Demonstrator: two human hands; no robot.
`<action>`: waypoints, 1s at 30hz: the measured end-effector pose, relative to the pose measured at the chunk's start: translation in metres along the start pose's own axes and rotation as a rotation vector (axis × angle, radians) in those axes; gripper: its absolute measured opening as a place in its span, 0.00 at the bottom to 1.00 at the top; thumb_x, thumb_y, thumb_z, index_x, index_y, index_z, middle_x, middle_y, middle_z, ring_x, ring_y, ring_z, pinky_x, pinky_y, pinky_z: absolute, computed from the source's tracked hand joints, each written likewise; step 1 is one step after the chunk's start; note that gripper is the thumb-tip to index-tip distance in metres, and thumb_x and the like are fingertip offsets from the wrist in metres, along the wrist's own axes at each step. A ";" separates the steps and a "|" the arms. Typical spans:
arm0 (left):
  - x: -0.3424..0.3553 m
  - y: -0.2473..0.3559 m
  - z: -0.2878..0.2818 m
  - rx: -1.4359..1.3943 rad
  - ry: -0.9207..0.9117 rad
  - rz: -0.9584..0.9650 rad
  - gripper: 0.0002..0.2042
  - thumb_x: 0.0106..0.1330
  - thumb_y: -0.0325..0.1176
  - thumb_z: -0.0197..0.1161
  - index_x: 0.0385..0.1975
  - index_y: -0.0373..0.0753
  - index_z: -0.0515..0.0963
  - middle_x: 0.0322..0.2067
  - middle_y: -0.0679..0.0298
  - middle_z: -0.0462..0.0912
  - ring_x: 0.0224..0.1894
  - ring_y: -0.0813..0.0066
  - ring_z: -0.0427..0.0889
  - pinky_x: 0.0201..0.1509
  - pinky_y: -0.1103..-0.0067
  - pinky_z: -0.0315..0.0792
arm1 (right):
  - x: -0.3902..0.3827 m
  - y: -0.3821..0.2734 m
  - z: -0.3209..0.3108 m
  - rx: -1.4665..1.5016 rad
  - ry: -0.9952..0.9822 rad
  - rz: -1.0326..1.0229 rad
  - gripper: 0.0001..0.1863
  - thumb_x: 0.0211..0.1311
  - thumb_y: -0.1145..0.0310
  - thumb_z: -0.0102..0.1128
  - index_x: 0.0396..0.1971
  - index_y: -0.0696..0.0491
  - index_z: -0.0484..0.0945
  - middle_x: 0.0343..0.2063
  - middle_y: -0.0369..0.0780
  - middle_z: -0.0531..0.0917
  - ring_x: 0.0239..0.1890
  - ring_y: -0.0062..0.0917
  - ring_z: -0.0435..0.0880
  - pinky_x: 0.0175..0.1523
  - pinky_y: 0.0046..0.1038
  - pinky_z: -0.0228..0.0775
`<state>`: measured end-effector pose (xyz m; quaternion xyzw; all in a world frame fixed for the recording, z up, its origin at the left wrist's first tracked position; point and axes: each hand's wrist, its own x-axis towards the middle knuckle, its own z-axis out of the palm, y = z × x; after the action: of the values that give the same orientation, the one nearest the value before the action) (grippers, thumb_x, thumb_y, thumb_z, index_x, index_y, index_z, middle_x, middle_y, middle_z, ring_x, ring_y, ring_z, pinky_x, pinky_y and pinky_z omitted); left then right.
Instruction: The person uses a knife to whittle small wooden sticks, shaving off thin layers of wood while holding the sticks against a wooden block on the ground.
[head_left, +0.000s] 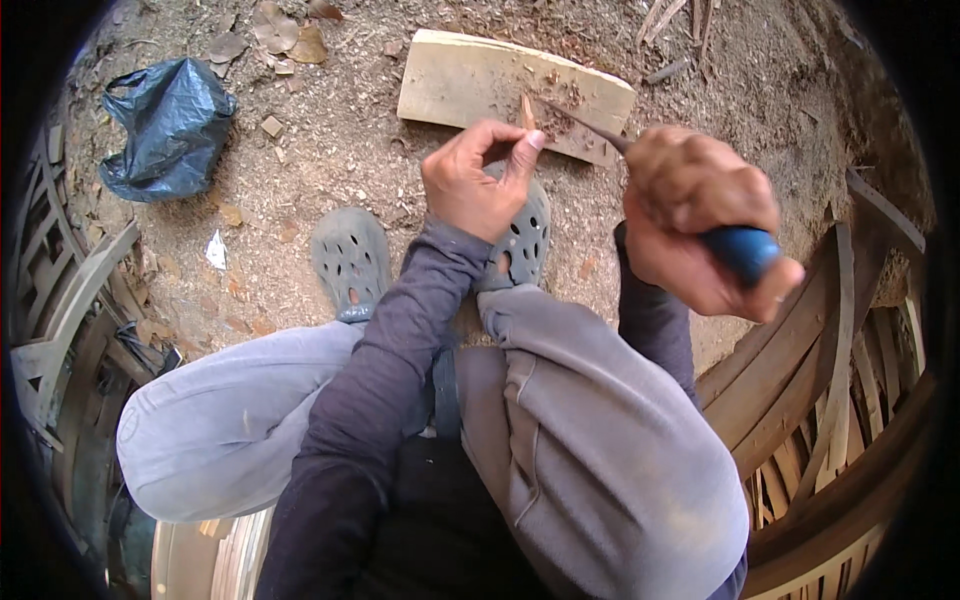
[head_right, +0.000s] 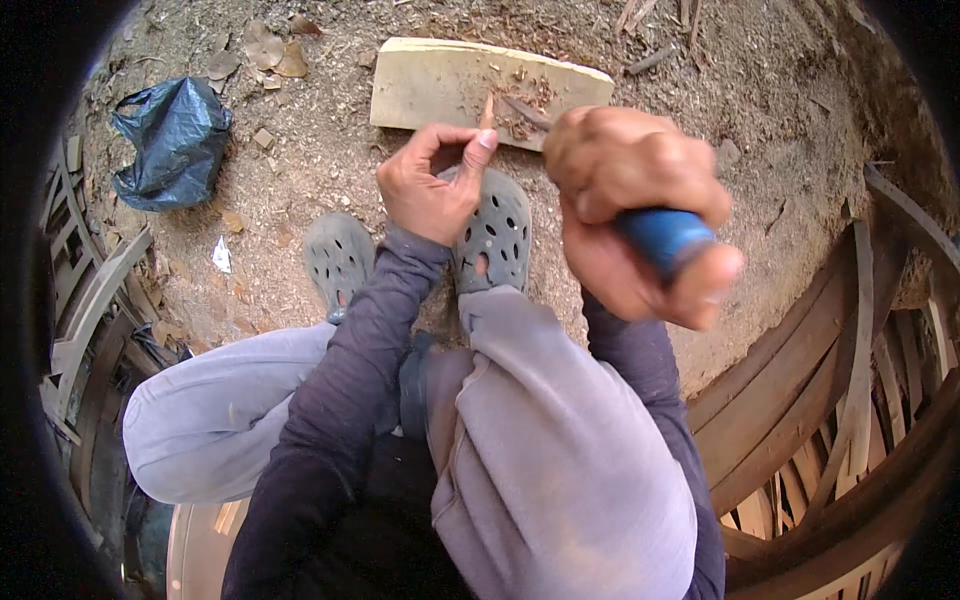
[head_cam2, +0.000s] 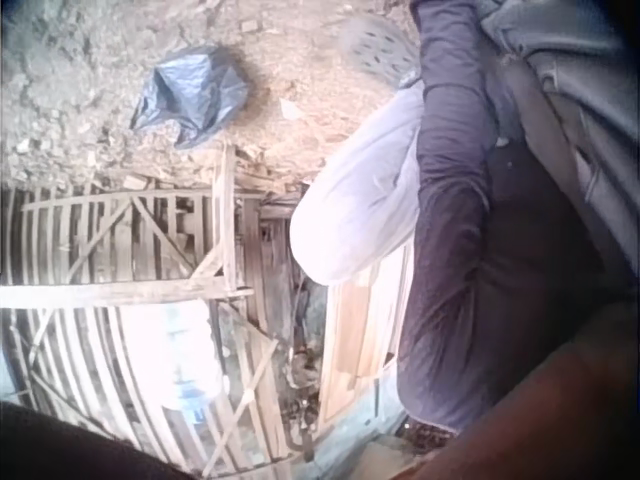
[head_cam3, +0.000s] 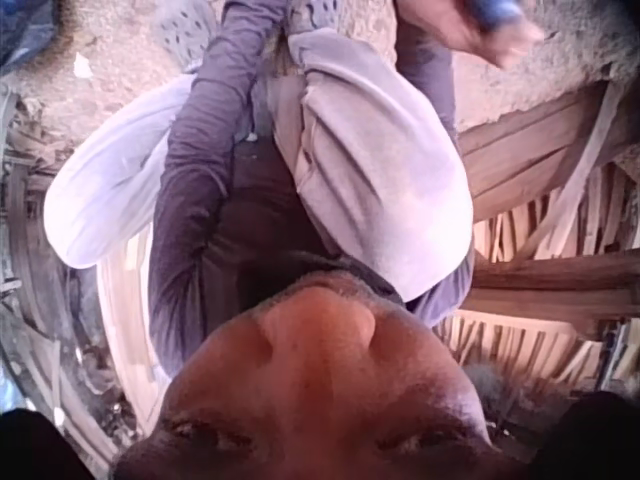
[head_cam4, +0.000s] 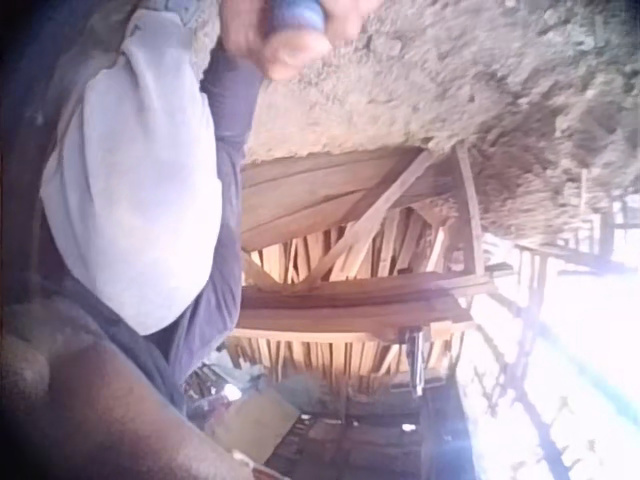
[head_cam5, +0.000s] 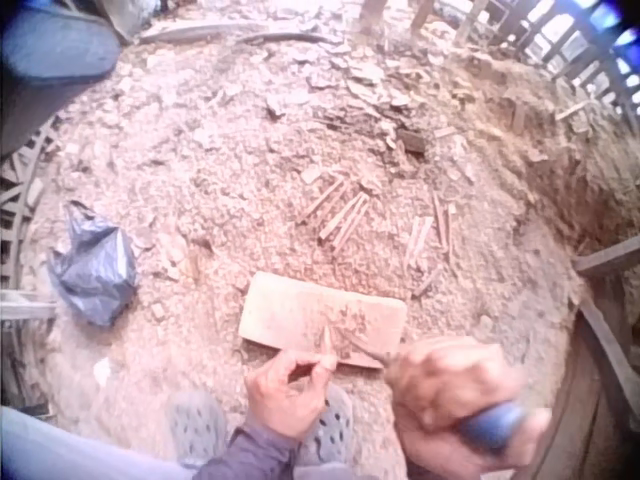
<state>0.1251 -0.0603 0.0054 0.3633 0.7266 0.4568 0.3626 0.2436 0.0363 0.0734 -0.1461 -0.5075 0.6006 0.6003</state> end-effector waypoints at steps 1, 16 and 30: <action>0.001 0.001 0.000 -0.086 0.032 -0.035 0.07 0.63 0.32 0.72 0.31 0.35 0.84 0.27 0.62 0.88 0.31 0.77 0.88 0.38 0.80 0.81 | 0.007 -0.009 0.003 0.024 -0.018 0.043 0.41 0.68 0.32 0.36 0.17 0.59 0.69 0.10 0.41 0.67 0.11 0.26 0.64 0.17 0.28 0.55; 0.005 0.006 0.001 -0.051 -0.004 -0.055 0.09 0.62 0.34 0.73 0.30 0.34 0.84 0.27 0.62 0.89 0.28 0.81 0.86 0.34 0.83 0.79 | 0.023 -0.013 0.021 -0.039 -0.168 -0.014 0.36 0.69 0.34 0.32 0.18 0.52 0.66 0.10 0.36 0.65 0.08 0.22 0.60 0.13 0.27 0.54; 0.006 0.000 -0.002 0.092 0.026 0.098 0.09 0.61 0.36 0.74 0.29 0.37 0.84 0.23 0.61 0.87 0.25 0.76 0.87 0.29 0.80 0.78 | 0.017 -0.002 0.024 0.015 -0.215 0.092 0.37 0.66 0.34 0.35 0.16 0.55 0.65 0.10 0.37 0.63 0.09 0.23 0.59 0.15 0.27 0.52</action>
<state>0.1207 -0.0557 0.0052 0.4088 0.7328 0.4446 0.3134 0.2219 0.0399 0.0933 -0.0995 -0.5573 0.6436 0.5151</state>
